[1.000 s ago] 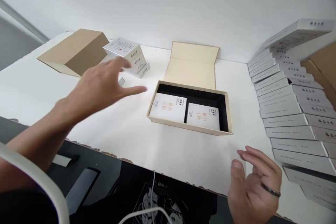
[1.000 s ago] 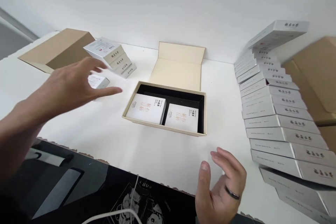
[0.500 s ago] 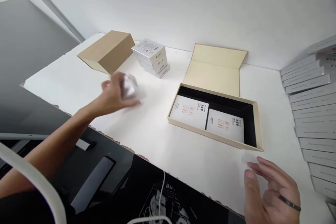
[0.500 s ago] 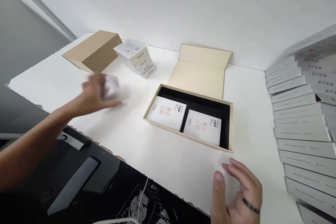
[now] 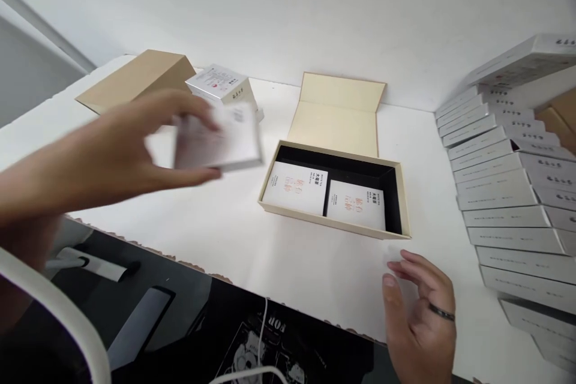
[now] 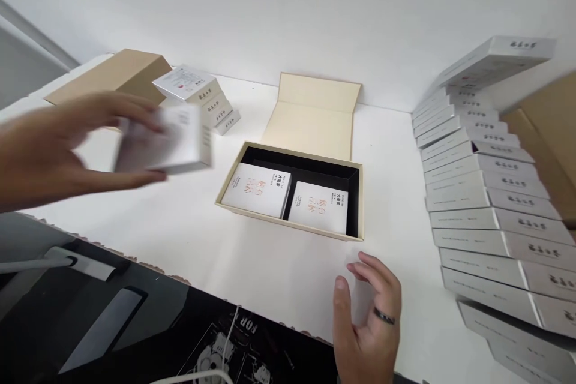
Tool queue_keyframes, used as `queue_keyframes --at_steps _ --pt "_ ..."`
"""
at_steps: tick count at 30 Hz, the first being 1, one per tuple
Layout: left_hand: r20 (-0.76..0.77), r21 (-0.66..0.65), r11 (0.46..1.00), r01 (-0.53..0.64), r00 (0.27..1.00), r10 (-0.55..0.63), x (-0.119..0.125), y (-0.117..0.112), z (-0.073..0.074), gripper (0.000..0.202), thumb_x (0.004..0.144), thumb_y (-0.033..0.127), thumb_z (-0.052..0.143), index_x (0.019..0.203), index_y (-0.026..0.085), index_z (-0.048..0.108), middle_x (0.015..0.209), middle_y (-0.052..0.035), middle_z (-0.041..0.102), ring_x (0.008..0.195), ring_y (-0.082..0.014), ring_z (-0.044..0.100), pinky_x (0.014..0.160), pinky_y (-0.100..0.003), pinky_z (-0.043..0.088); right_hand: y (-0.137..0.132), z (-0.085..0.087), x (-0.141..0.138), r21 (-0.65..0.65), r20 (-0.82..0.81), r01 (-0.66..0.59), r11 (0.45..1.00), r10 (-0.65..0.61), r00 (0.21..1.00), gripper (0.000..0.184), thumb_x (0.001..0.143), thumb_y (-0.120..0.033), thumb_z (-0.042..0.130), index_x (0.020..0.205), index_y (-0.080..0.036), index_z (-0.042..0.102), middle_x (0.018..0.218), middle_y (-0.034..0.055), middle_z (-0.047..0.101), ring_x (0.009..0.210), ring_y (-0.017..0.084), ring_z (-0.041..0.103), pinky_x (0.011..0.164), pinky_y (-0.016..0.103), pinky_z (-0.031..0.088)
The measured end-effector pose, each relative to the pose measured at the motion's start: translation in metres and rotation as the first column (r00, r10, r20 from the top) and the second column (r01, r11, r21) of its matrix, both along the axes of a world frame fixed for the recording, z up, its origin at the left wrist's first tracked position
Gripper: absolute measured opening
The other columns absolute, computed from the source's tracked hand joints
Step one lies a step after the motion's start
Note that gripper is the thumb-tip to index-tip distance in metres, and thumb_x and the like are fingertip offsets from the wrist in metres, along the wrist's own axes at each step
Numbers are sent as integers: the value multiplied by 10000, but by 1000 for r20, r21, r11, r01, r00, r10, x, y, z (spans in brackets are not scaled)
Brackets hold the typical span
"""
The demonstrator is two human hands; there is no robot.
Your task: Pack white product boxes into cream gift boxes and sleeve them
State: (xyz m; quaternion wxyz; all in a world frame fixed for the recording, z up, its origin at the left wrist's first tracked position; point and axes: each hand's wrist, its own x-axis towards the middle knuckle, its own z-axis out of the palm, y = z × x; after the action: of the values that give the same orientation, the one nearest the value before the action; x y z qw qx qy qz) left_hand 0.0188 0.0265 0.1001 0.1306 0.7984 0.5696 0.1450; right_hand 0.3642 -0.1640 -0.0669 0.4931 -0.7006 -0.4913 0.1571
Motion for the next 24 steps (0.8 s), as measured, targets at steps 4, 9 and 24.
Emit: queue_keyframes --at_steps 4,9,24 --pt "157 -204 833 515 857 -491 125 7 -30 595 791 487 877 1220 161 625 1253 -95 683 1106 -241 642 901 -322 510 3 2 -1 -19 44 5 1000 -4 999 299 926 -452 682 1121 -228 652 1246 115 621 1137 294 624 989 560 489" --pt "132 77 657 750 645 -752 196 -7 -55 615 937 529 744 1346 118 536 1469 -188 569 1393 -319 520 1204 -482 362 0 -1 0 20 36 28 999 -29 999 290 925 -427 690 1122 -220 639 1247 125 620 1151 300 622 990 566 504" --pt "-153 -481 733 482 776 -611 141 32 -46 876 728 643 778 1448 256 462 1154 -68 712 965 -278 658 721 -316 436 117 107 25 -578 580 -522 628 766 279 388 979 -522 625 1326 -351 610 1478 85 483 1371 348 458 1020 505 489"
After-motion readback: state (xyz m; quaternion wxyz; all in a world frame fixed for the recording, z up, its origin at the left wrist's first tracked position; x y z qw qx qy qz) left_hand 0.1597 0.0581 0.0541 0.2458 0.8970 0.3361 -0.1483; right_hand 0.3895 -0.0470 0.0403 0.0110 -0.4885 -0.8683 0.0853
